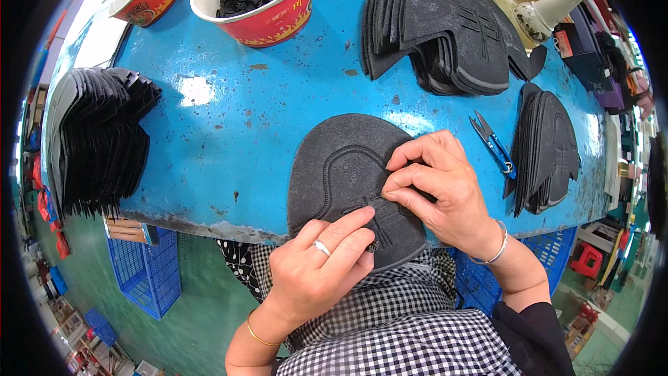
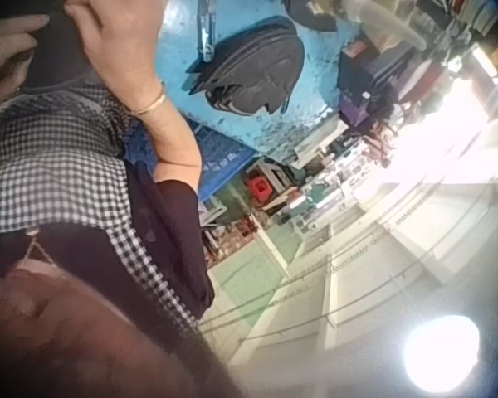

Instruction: Manually attaching and pressing small black components into the grooves of a shoe upper.

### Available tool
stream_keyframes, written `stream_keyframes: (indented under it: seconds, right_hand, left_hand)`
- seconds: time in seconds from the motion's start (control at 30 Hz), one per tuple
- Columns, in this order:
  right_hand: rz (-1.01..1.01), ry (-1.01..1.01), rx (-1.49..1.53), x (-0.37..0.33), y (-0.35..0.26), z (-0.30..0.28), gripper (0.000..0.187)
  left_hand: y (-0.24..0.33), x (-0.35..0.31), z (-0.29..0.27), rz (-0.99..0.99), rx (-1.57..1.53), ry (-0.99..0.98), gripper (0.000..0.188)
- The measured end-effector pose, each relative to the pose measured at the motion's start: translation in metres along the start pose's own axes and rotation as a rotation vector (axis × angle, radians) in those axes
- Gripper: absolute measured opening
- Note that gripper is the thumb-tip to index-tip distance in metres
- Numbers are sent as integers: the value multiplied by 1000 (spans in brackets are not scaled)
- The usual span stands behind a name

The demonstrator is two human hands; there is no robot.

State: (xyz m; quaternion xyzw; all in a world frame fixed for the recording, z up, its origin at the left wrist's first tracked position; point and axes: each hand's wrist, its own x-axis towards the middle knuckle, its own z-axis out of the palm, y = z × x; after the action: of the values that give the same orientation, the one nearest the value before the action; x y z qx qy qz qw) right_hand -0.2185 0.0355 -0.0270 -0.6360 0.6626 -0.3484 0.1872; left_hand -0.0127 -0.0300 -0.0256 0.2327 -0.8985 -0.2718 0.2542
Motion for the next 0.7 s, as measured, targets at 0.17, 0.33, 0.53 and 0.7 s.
stream_keyframes:
  seconds: [0.17, 0.33, 0.53, 0.7]
  right_hand:
    - [25, -28, 5, 4, -6, -3, 14]
    - [62, -41, 0, 6, -7, -5, 19]
    - [-139, 29, 104, -6, -8, -17, 24]
    - [-201, -6, 16, -8, -49, 5, 45]
  left_hand:
    - [3, 3, 2, 22, 82, -37, 28]
    - [-1, 8, -3, 44, 23, -59, 23]
    - [-1, -6, -12, -494, -1425, 103, 15]
    - [20, -5, -11, -600, -1740, 142, 18]
